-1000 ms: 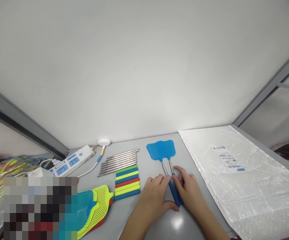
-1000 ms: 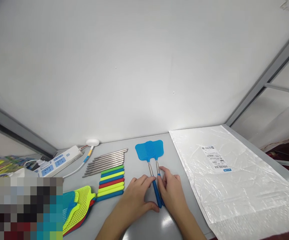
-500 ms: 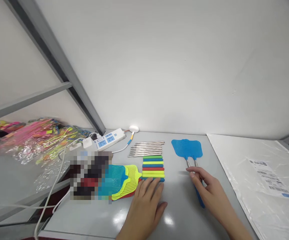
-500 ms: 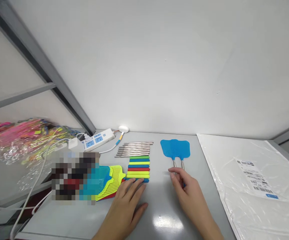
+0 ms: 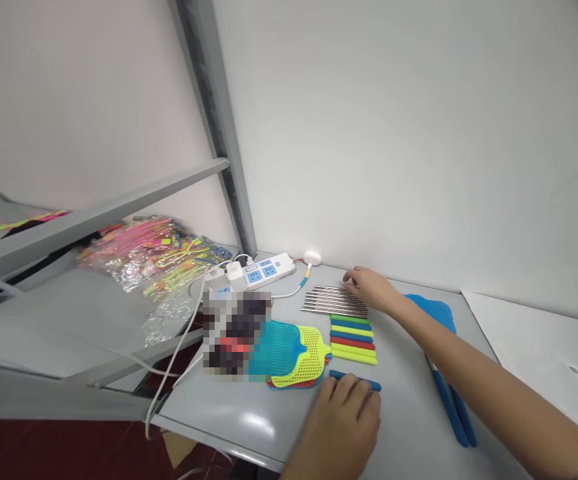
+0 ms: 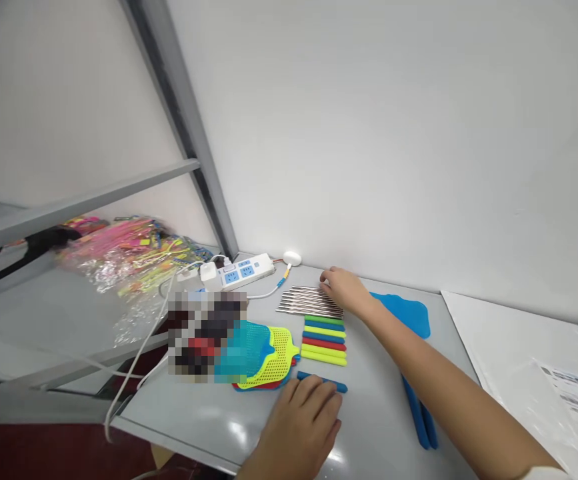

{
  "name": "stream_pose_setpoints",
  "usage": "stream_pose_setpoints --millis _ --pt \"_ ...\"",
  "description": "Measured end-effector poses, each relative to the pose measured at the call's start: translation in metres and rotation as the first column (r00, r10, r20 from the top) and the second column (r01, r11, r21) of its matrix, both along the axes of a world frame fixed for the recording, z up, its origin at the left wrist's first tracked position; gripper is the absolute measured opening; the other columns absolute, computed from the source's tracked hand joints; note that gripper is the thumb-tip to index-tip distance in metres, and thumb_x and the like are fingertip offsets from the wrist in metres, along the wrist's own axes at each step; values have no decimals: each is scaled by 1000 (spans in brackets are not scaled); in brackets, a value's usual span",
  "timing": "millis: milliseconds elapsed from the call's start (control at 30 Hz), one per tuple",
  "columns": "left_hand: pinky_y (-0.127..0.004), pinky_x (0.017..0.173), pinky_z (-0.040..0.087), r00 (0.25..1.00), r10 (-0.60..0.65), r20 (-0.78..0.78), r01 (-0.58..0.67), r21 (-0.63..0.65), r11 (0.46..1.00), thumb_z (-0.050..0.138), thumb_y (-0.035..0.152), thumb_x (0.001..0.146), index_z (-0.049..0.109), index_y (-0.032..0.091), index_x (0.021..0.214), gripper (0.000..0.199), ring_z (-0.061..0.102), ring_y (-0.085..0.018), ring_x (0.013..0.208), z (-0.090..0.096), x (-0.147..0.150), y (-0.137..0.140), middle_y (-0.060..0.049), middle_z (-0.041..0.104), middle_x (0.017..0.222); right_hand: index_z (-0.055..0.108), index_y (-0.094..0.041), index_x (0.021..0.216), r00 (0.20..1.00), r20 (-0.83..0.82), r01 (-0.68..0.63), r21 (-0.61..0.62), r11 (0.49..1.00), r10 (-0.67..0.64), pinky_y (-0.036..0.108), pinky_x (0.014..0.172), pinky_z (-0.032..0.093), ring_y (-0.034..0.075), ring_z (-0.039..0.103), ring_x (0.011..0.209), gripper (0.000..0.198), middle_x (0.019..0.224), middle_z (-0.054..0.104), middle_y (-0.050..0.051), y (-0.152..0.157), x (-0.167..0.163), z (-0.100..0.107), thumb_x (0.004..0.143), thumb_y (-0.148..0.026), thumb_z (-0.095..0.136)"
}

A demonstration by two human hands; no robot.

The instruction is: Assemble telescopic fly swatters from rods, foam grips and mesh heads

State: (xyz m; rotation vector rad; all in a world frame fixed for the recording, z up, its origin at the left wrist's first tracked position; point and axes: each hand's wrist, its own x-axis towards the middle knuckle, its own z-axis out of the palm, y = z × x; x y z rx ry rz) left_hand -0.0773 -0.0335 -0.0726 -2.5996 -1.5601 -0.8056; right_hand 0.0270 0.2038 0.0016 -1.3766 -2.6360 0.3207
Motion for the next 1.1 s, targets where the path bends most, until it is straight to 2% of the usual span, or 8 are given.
stream_pose_setpoints --millis 267,400,600,767,833,933,1000,1100 --pt "-38 86 36 1000 19 3 -19 -15 1000 51 27 96 58 20 114 20 52 -23 108 9 -3 -4 -6 60 123 63 -17 111 983 88 -154 -92 984 162 37 79 54 17 64 90 25 109 65 6 29 -13 -25 95 -35 58" --pt "-38 79 34 998 60 -5 -60 -54 997 52 24 95 57 19 110 16 53 -22 101 4 -1 -5 -4 63 107 62 -15 111 989 49 -139 -58 989 142 38 80 54 19 64 92 24 108 65 8 29 -9 -29 95 -33 57" --pt "-36 72 32 998 61 -8 -62 -34 998 58 24 92 58 22 100 8 53 -19 86 -3 0 -5 0 61 94 53 -18 106 985 -167 -32 25 999 36 33 67 45 21 58 76 18 94 64 10 4 12 0 97 -28 41" --pt "-33 67 35 998 62 -18 -62 -27 998 55 17 92 58 30 111 23 53 -18 77 -9 1 -5 1 59 88 47 -24 112 923 -377 84 -3 996 -79 31 67 44 17 54 72 22 89 59 3 -61 57 27 101 -35 32" --pt "-32 63 38 997 65 -29 -66 -61 996 55 17 92 56 31 119 29 54 -19 73 -9 3 -4 -1 60 90 52 -26 104 795 -584 87 -158 984 -164 30 64 40 15 48 67 20 81 53 0 -95 71 28 100 -41 40" --pt "-29 61 44 995 63 77 -50 -154 987 54 17 93 58 26 116 25 58 -17 69 -4 7 1 -4 62 98 55 -26 102 444 -823 33 -380 925 -354 26 53 31 12 36 57 19 66 39 -5 -141 76 12 97 -43 48" --pt "-27 67 48 970 29 240 16 -183 983 52 18 95 58 23 114 20 61 -16 75 1 11 4 -5 62 102 56 -25 101 155 -887 -60 -449 892 -436 25 52 27 10 32 54 16 62 32 -7 -163 70 -5 97 -40 51" --pt "-25 72 50 881 -16 473 96 -147 984 55 22 95 57 22 117 22 63 -16 82 12 19 8 -5 65 98 58 -24 96 -138 -853 -127 -489 863 -504 25 53 27 8 28 52 10 60 29 -8 -182 57 -27 95 -34 55"
